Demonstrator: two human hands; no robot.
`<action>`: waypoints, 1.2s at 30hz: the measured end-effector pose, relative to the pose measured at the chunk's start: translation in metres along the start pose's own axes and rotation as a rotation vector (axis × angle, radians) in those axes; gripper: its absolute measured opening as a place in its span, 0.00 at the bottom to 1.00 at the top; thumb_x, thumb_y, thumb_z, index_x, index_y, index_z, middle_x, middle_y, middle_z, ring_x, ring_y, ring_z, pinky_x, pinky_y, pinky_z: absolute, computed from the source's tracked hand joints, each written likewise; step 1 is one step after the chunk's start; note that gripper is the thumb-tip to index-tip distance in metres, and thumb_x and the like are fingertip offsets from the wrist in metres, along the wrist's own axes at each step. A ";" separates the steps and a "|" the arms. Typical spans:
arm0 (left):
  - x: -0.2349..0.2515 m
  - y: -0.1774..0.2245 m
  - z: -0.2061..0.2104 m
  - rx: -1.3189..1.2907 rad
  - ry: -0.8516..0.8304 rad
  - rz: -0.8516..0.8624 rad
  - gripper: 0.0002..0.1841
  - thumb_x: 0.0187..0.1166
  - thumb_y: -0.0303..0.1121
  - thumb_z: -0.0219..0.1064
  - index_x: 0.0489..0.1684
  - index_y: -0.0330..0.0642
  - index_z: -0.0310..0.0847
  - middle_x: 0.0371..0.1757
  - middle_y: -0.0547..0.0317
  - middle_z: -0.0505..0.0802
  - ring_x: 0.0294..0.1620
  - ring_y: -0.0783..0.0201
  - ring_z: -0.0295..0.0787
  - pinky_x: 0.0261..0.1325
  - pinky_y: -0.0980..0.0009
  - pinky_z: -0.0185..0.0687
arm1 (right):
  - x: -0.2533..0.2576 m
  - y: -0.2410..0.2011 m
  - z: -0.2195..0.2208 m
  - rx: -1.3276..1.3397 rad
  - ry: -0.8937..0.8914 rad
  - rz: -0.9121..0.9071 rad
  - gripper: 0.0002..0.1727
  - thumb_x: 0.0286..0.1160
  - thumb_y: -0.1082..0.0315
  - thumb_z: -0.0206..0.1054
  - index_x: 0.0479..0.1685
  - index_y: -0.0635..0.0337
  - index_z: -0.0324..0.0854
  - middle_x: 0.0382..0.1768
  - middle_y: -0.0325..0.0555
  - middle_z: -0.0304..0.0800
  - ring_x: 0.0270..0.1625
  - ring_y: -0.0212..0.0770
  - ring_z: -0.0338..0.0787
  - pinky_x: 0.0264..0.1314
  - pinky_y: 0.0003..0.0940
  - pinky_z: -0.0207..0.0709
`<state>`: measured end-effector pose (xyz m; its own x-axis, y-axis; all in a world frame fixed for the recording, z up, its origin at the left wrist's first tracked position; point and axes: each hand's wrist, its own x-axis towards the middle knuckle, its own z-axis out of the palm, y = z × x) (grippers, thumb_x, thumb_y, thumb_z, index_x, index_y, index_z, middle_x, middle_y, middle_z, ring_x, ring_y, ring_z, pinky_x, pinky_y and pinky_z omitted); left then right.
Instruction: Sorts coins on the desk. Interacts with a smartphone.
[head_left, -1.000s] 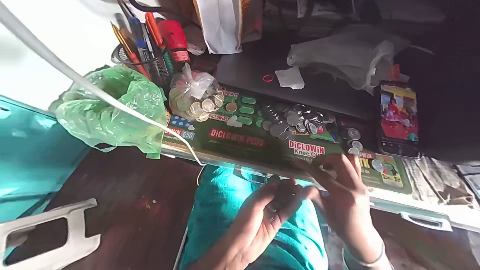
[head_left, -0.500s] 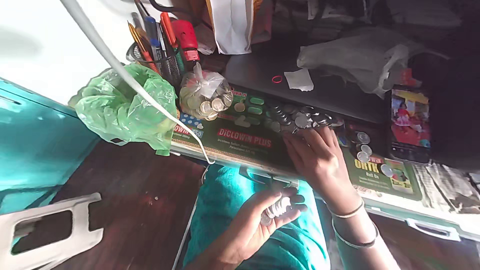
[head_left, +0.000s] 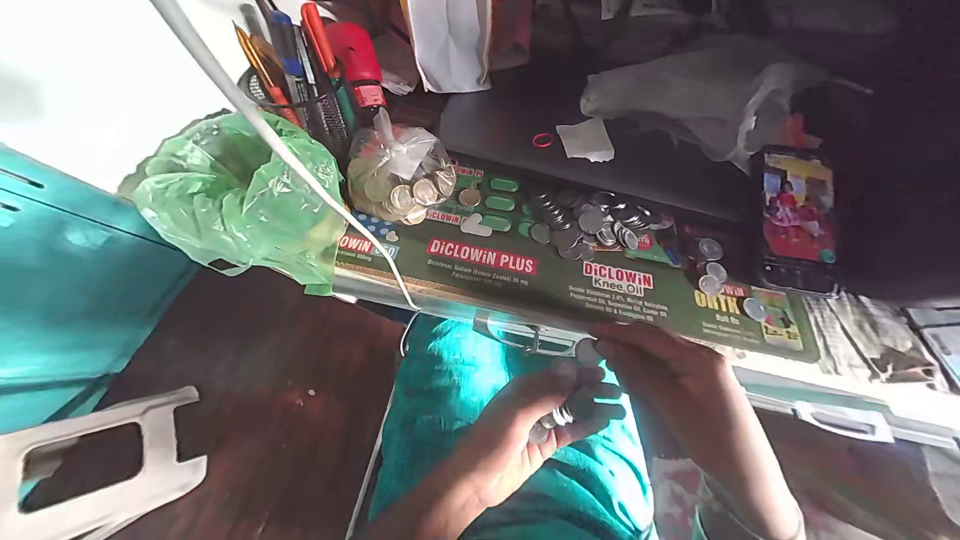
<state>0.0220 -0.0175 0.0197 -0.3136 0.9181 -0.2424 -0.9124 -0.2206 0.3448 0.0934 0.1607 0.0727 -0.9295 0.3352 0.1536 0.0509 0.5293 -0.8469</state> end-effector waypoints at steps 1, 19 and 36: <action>-0.001 0.000 0.001 0.007 -0.003 0.000 0.18 0.92 0.30 0.48 0.68 0.32 0.80 0.66 0.47 0.91 0.69 0.54 0.88 0.78 0.59 0.80 | -0.002 0.001 0.000 -0.014 -0.018 -0.007 0.12 0.82 0.64 0.66 0.51 0.56 0.93 0.42 0.33 0.95 0.38 0.18 0.89 0.42 0.12 0.84; -0.022 -0.008 0.007 -0.125 0.095 0.003 0.18 0.91 0.32 0.47 0.57 0.35 0.83 0.57 0.46 0.93 0.63 0.53 0.91 0.73 0.58 0.84 | -0.006 -0.002 -0.009 -0.183 -0.340 -0.127 0.12 0.83 0.58 0.62 0.47 0.49 0.91 0.46 0.34 0.89 0.50 0.23 0.84 0.52 0.15 0.76; -0.025 -0.006 0.012 -0.072 0.117 0.010 0.17 0.92 0.29 0.47 0.62 0.33 0.82 0.61 0.44 0.92 0.66 0.50 0.90 0.75 0.57 0.83 | -0.011 -0.001 -0.017 -0.167 -0.340 -0.124 0.14 0.85 0.58 0.60 0.51 0.46 0.92 0.44 0.32 0.88 0.48 0.19 0.83 0.50 0.11 0.75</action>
<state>0.0381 -0.0350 0.0342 -0.3476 0.8720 -0.3445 -0.9242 -0.2568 0.2827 0.1096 0.1696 0.0803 -0.9988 -0.0016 0.0482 -0.0366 0.6780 -0.7341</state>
